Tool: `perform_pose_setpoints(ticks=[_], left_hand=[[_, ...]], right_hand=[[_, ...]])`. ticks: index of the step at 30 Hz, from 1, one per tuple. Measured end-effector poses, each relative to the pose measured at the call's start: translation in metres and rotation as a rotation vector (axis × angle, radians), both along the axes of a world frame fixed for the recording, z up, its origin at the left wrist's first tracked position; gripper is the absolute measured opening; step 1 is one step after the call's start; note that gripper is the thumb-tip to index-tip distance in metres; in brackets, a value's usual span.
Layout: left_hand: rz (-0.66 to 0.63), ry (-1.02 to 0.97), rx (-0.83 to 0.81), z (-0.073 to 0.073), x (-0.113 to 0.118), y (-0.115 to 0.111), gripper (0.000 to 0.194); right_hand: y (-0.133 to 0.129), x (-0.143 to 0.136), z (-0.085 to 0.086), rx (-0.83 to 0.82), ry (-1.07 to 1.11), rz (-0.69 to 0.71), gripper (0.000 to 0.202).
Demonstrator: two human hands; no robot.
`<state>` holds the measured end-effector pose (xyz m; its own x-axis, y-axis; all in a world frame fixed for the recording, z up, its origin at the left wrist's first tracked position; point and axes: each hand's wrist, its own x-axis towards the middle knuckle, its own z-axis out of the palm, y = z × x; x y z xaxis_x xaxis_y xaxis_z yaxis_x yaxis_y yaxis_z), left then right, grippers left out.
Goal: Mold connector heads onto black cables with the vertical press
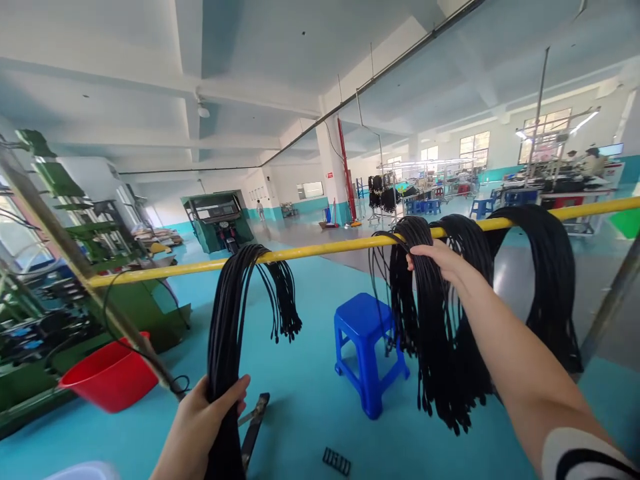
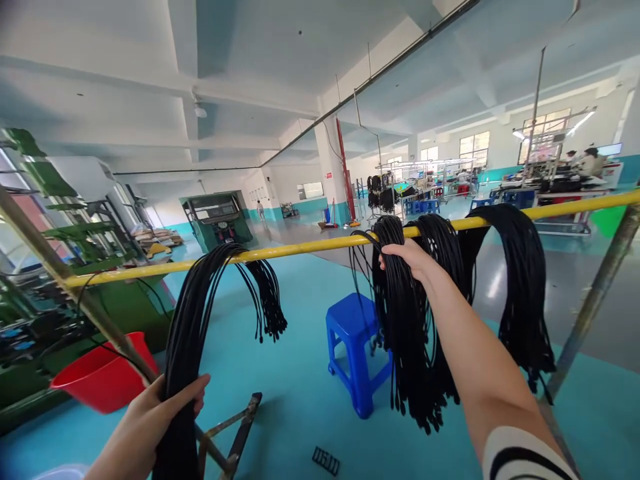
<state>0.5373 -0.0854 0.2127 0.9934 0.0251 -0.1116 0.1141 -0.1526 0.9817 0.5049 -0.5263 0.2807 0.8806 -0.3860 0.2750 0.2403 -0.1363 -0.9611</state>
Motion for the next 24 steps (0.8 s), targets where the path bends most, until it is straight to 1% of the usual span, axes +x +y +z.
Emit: perform_pose_setpoints(ticks=[2, 3, 4, 5, 7, 8, 9, 10, 11, 12, 13, 14, 15, 17, 19, 21, 24], left_hand=[[0.007, 0.03, -0.03, -0.004, 0.002, 0.0, 0.043], [0.008, 0.042, -0.041, -0.005, 0.002, 0.0, 0.043], [0.001, 0.052, -0.047, -0.006, 0.002, 0.0, 0.044], [-0.004, 0.057, -0.05, -0.005, 0.001, -0.001, 0.044], [-0.014, 0.063, -0.061, -0.003, -0.001, -0.002, 0.044], [-0.012, 0.071, -0.068, -0.001, -0.002, -0.002, 0.044], [-0.007, 0.076, -0.072, 0.0, -0.003, -0.003, 0.045], [-0.002, 0.078, -0.069, 0.002, -0.005, -0.003, 0.045], [0.0, 0.076, -0.062, 0.004, -0.006, -0.004, 0.044], [0.0, 0.072, -0.054, 0.005, -0.006, -0.003, 0.044], [0.0, 0.066, -0.048, 0.005, -0.007, -0.003, 0.044], [-0.001, 0.063, -0.048, 0.006, -0.007, -0.003, 0.044], [0.002, 0.06, -0.051, 0.006, -0.007, -0.002, 0.044], [0.012, 0.062, -0.057, 0.007, -0.006, 0.0, 0.044], [0.011, 0.077, -0.054, 0.007, -0.004, 0.002, 0.044], [-0.007, 0.106, -0.04, 0.006, -0.001, 0.005, 0.043], [-0.017, 0.129, -0.017, 0.002, 0.002, 0.007, 0.043]], right_hand=[[0.004, -0.01, 0.003, -0.059, 0.015, -0.035, 0.022], [0.006, -0.017, 0.005, -0.133, 0.0, -0.125, 0.026], [0.007, -0.024, 0.008, -0.24, -0.036, -0.279, 0.031], [0.007, -0.032, 0.012, -0.386, -0.084, -0.484, 0.035], [0.001, -0.046, 0.021, -0.746, -0.137, -0.928, 0.047], [-0.004, -0.051, 0.026, -0.904, -0.1, -1.089, 0.055], [-0.011, -0.053, 0.031, -1.01, -0.004, -1.161, 0.063], [-0.018, -0.054, 0.035, -1.07, 0.134, -1.158, 0.071], [-0.025, -0.053, 0.038, -1.084, 0.278, -1.116, 0.075], [-0.033, -0.051, 0.041, -1.068, 0.388, -1.054, 0.076], [-0.04, -0.047, 0.042, -1.047, 0.447, -0.996, 0.073], [-0.047, -0.044, 0.042, -1.034, 0.455, -0.958, 0.067], [-0.054, -0.042, 0.041, -1.028, 0.427, -0.953, 0.061], [-0.065, -0.041, 0.038, -1.005, 0.351, -1.01, 0.053], [-0.077, -0.046, 0.035, -0.943, 0.335, -1.091, 0.052], [-0.088, -0.056, 0.033, -0.902, 0.356, -1.134, 0.053], [-0.095, -0.073, 0.036, -0.891, 0.388, -1.103, 0.055]])
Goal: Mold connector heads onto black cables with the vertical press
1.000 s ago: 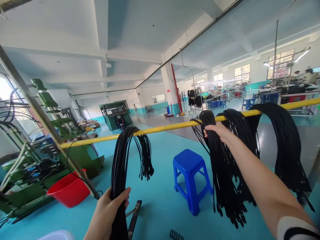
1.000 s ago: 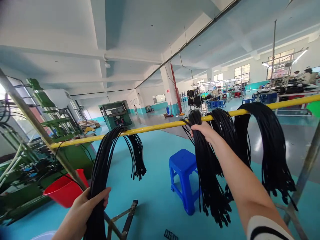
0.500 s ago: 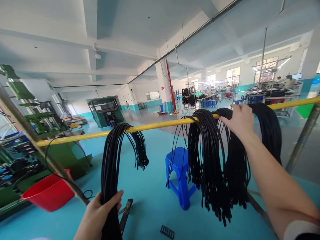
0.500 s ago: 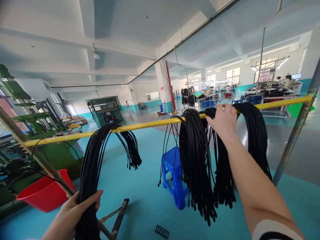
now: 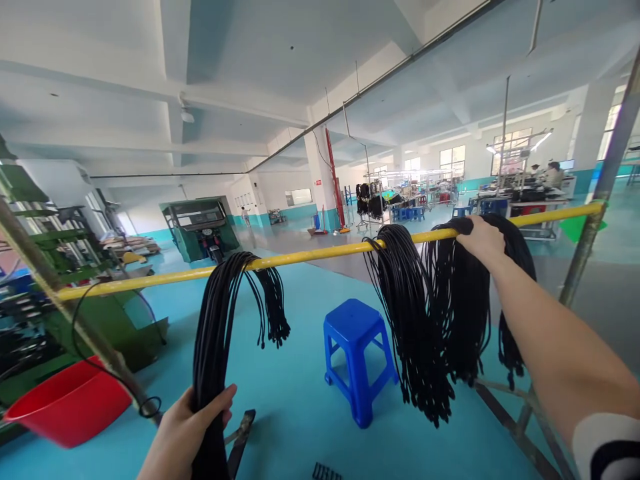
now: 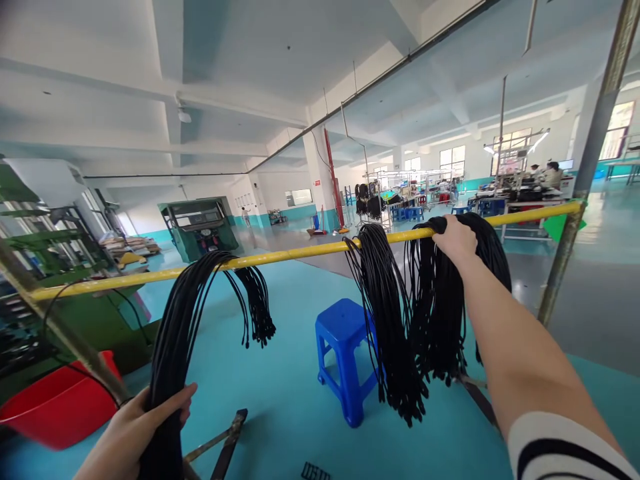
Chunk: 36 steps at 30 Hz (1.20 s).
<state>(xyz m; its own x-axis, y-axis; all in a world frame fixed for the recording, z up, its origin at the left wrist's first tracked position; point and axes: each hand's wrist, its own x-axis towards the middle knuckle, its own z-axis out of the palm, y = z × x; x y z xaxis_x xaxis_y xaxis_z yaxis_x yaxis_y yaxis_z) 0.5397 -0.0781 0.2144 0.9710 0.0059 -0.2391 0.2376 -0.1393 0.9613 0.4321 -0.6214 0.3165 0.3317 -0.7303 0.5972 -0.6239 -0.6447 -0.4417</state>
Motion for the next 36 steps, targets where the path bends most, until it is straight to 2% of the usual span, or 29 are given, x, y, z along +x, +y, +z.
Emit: perform_pose_setpoints(ticks=[2, 5, 6, 8, 9, 10, 12, 15, 17, 20, 23, 27, 30, 33, 36], left_hand=[[0.016, -0.026, 0.005, -0.004, 0.001, 0.0, 0.044], [0.028, -0.061, -0.002, -0.006, 0.001, -0.004, 0.047], [0.031, -0.057, -0.003, -0.006, 0.0, -0.005, 0.047], [0.04, -0.045, -0.005, -0.005, -0.002, -0.008, 0.046], [0.045, -0.037, -0.007, -0.004, -0.003, -0.009, 0.045], [0.051, -0.03, -0.011, -0.003, -0.004, -0.009, 0.045], [0.052, -0.026, -0.022, -0.002, -0.006, -0.009, 0.044], [0.041, -0.034, -0.032, 0.001, -0.007, -0.008, 0.044], [0.031, -0.04, -0.027, 0.003, -0.008, -0.007, 0.045], [0.023, -0.05, -0.003, 0.004, -0.008, -0.004, 0.045], [0.012, -0.063, 0.003, 0.001, -0.008, 0.0, 0.044], [-0.023, -0.04, 0.01, -0.005, -0.005, 0.003, 0.042], [-0.048, -0.042, 0.033, -0.009, -0.002, 0.0, 0.041], [-0.049, -0.09, 0.038, -0.013, 0.001, -0.007, 0.039], [-0.023, -0.143, 0.001, -0.016, 0.0, -0.012, 0.037]], right_hand=[[0.01, -0.006, 0.004, -0.055, 0.017, -0.002, 0.058], [0.055, -0.002, 0.004, -0.273, -0.056, 0.063, 0.069], [0.075, 0.003, 0.001, -0.294, -0.096, 0.15, 0.071], [0.117, 0.019, -0.008, -0.156, -0.1, 0.386, 0.081], [0.135, 0.029, -0.012, -0.111, -0.072, 0.453, 0.09], [0.149, 0.039, -0.017, -0.104, -0.036, 0.451, 0.096], [0.162, 0.057, -0.02, -0.107, -0.004, 0.327, 0.098], [0.152, 0.074, -0.011, -0.013, 0.02, 0.241, 0.091], [0.14, 0.076, -0.002, 0.017, 0.039, 0.259, 0.083], [0.126, 0.071, 0.007, -0.036, 0.036, 0.294, 0.074], [0.112, 0.058, 0.006, -0.059, -0.018, 0.241, 0.071], [0.075, 0.039, -0.003, -0.033, -0.062, 0.085, 0.066], [0.051, 0.027, -0.007, -0.06, -0.032, 0.09, 0.065], [0.057, 0.016, -0.003, -0.114, 0.056, 0.11, 0.067], [0.105, 0.017, 0.005, -0.345, -0.036, 0.16, 0.063]])
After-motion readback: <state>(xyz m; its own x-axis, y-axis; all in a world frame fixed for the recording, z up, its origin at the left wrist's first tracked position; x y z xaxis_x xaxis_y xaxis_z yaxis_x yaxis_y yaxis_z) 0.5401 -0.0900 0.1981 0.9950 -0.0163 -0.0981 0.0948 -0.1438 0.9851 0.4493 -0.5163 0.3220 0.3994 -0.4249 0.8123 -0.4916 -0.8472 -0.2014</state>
